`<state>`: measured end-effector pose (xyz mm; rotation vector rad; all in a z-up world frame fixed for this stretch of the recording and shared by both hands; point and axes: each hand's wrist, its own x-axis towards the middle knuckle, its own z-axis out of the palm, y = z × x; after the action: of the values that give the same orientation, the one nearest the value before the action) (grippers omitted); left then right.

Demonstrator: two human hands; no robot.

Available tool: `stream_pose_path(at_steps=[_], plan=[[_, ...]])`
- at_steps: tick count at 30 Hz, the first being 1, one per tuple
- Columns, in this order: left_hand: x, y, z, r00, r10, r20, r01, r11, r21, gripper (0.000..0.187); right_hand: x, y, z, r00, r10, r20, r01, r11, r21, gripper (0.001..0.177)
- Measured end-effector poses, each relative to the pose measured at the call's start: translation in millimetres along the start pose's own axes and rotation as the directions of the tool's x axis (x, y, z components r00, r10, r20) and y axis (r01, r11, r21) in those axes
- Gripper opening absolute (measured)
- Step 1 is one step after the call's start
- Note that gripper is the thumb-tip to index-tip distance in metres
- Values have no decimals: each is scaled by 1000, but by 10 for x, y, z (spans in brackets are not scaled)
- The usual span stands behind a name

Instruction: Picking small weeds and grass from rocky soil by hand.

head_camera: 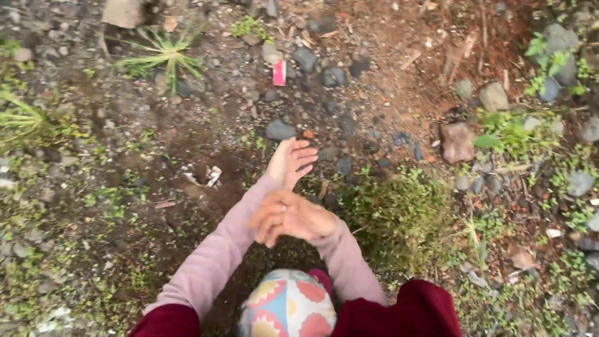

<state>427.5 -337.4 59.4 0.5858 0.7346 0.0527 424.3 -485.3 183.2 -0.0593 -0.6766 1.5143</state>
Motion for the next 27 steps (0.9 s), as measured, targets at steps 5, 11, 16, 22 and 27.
stream_pose_path(at_steps=[5,11,16,22,27], plan=[[-598,193,-1490,917,25,-397,-158,939,-306,35,583,393,-471,564,-416,-714,-103,822,-560,42],[-1249,-44,-2166,928,54,-369,-223,873,-434,44,731,1846,-518,907,110,-406,-186,970,-154,76],[-1466,-300,-2958,896,33,-443,-287,804,-521,35,693,1771,-931,794,-216,-569,-526,227,-820,49],[-1877,-305,-3230,855,52,-515,-339,808,-481,30,768,2574,-1038,798,195,-570,-419,859,-293,66],[-1912,-838,-3313,814,-13,-580,-332,811,-483,30,881,2548,-1214,793,177,-583,-594,13,-804,42]])
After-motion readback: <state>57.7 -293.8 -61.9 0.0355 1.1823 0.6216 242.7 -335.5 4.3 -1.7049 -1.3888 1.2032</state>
